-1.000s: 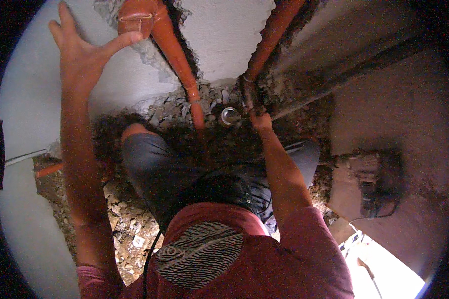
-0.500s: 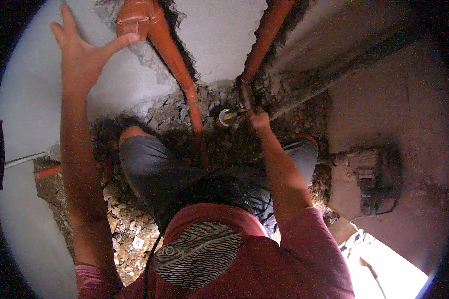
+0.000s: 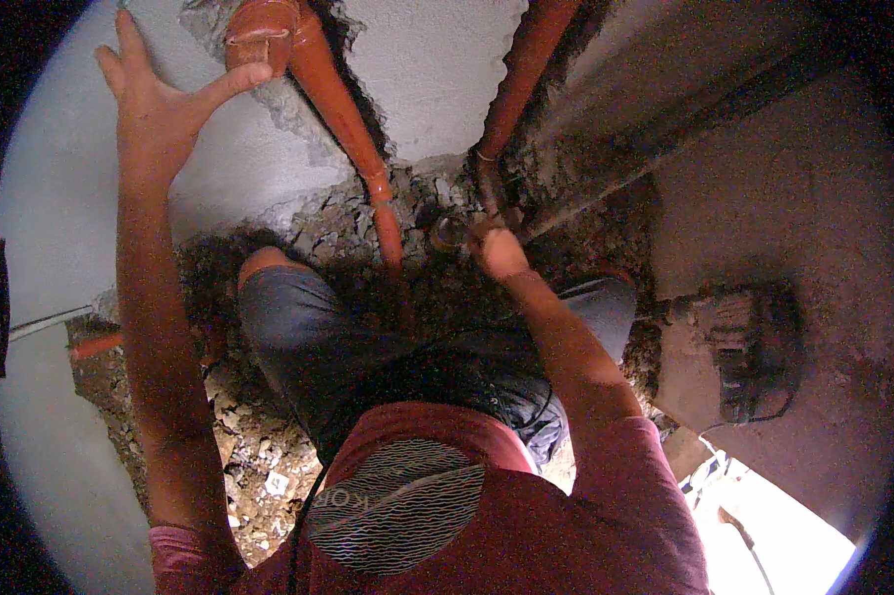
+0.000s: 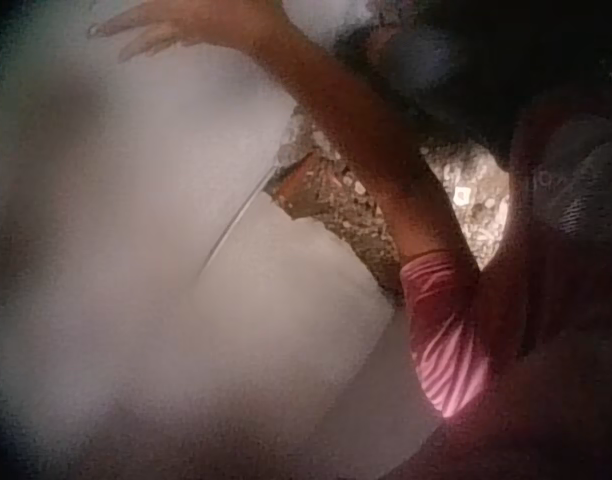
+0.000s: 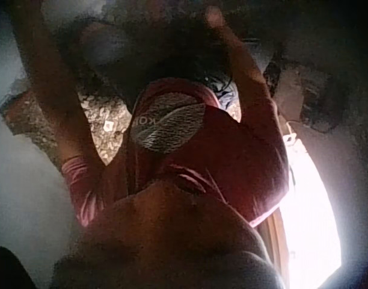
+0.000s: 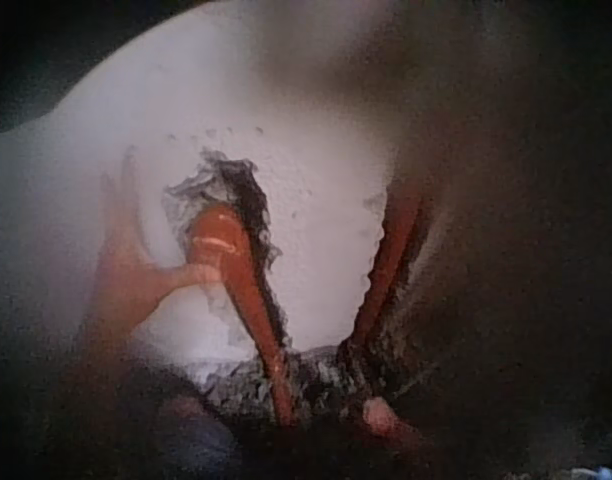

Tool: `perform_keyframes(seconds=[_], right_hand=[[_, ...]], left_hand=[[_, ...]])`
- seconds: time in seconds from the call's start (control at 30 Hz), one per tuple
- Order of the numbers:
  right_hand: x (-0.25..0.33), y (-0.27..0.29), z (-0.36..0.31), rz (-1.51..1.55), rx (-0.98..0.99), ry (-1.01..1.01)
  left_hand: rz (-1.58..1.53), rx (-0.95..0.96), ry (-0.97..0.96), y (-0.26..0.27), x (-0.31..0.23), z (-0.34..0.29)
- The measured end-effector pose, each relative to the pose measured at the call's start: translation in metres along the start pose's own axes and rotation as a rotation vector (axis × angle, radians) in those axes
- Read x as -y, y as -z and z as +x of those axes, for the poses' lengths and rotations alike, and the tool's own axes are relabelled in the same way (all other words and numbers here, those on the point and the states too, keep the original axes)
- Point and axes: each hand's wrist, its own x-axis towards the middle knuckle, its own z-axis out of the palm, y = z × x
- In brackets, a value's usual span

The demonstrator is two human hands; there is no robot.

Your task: The person uses an angle grinder to cut and smooth orange plastic pipes, then applies adhesive with a brush to join pipe sections into a wall opening. The person secures the assembled pipe segments in place within the wall cavity.

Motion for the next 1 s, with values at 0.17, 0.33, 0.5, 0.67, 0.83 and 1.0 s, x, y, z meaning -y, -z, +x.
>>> perform_keyframes(seconds=[0.17, 0.33, 0.5, 0.67, 0.83, 1.0], right_hand=[[0.007, -0.049, -0.009, -0.379, 0.322, 0.11], [-0.006, -0.049, -0.025, -0.347, 0.261, 0.208], [-0.004, -0.017, -0.038, -0.271, 0.21, 0.23], [-0.001, -0.007, -0.021, -0.145, 0.063, 0.203], [0.008, -0.024, -0.013, -0.35, 0.46, 0.059], [0.004, -0.019, -0.025, -0.237, 0.264, 0.113]], left_hand=[[-0.033, -0.027, 0.003, -0.001, -0.006, -0.002], [-0.06, -0.029, -0.044, -0.003, -0.002, -0.004], [0.013, -0.04, -0.037, -0.003, 0.006, 0.0], [0.135, -0.029, -0.005, -0.004, -0.001, -0.006], [0.09, 0.011, 0.047, 0.004, -0.008, -0.002], [0.06, -0.044, 0.001, -0.002, -0.008, -0.007]])
